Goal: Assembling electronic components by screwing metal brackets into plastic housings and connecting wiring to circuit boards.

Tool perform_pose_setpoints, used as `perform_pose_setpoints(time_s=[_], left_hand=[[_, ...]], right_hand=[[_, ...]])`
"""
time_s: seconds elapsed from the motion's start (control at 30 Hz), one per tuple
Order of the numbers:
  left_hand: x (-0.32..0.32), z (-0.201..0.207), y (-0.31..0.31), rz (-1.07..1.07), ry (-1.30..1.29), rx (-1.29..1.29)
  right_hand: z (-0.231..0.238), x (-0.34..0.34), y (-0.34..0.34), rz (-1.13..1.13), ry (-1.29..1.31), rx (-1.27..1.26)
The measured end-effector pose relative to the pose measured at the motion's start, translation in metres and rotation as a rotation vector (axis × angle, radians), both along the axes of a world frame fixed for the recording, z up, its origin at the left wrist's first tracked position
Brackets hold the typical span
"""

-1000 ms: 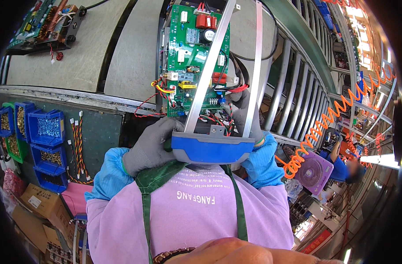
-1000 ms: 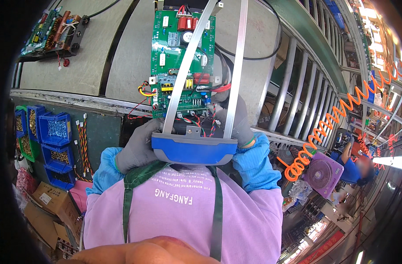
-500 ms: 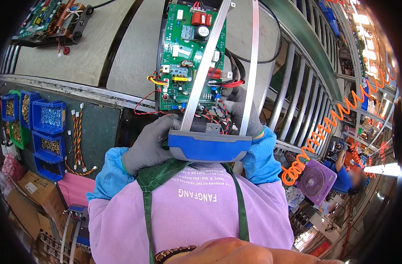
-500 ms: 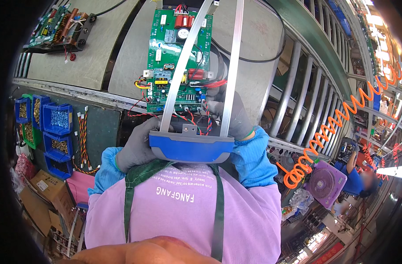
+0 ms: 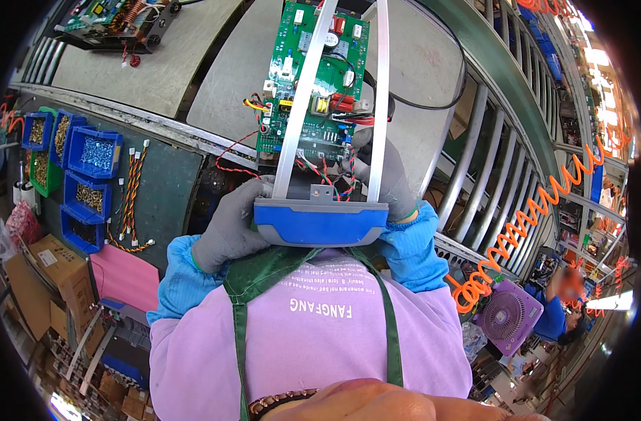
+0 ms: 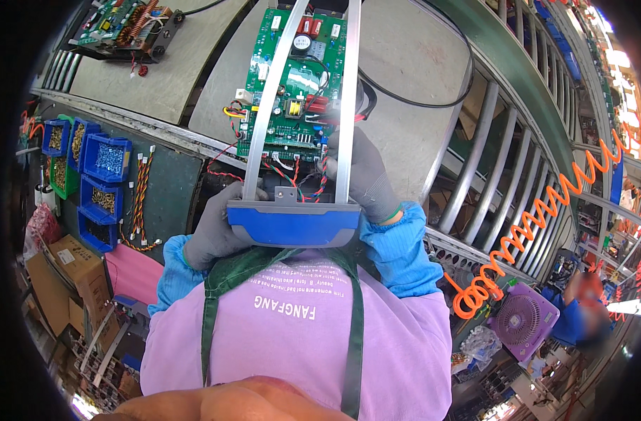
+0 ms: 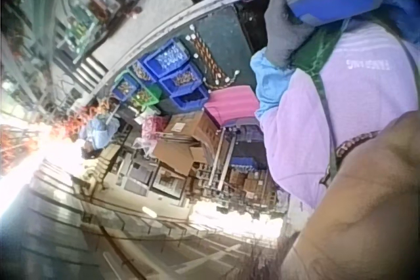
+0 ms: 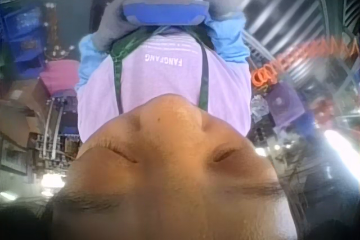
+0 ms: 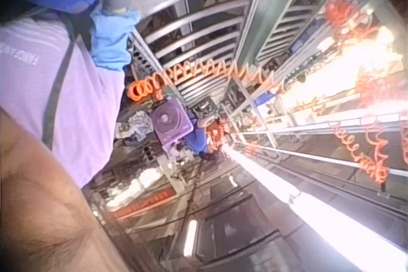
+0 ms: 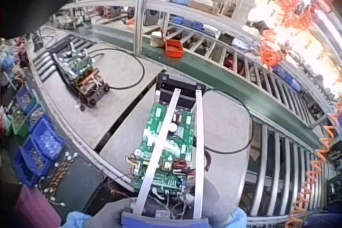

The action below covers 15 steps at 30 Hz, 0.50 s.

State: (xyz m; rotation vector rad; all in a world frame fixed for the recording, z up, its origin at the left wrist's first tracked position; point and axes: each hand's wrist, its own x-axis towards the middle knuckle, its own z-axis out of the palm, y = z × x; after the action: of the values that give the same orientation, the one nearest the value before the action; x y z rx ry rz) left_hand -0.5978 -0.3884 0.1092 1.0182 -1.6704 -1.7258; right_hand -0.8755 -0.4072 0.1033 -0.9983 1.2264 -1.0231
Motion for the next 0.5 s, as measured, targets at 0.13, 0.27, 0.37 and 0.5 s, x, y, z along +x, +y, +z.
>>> perform_pose_setpoints(time_s=[0.13,0.27,0.37,0.5], left_hand=[[0.002,0.003,0.005,0.049,-0.062,0.019],[0.002,0.004,0.011,0.096,-0.046,0.064],[0.001,0.005,0.012,0.066,-0.054,-0.017],[-0.002,0.008,0.015,0.091,-0.017,0.035]], right_hand=[[0.006,0.008,0.0,-0.001,-0.189,0.114],[0.018,0.017,-0.003,-0.044,0.087,0.062],[0.02,0.008,0.003,0.003,0.086,-0.099],[0.034,-0.001,0.007,0.018,0.142,0.063]])
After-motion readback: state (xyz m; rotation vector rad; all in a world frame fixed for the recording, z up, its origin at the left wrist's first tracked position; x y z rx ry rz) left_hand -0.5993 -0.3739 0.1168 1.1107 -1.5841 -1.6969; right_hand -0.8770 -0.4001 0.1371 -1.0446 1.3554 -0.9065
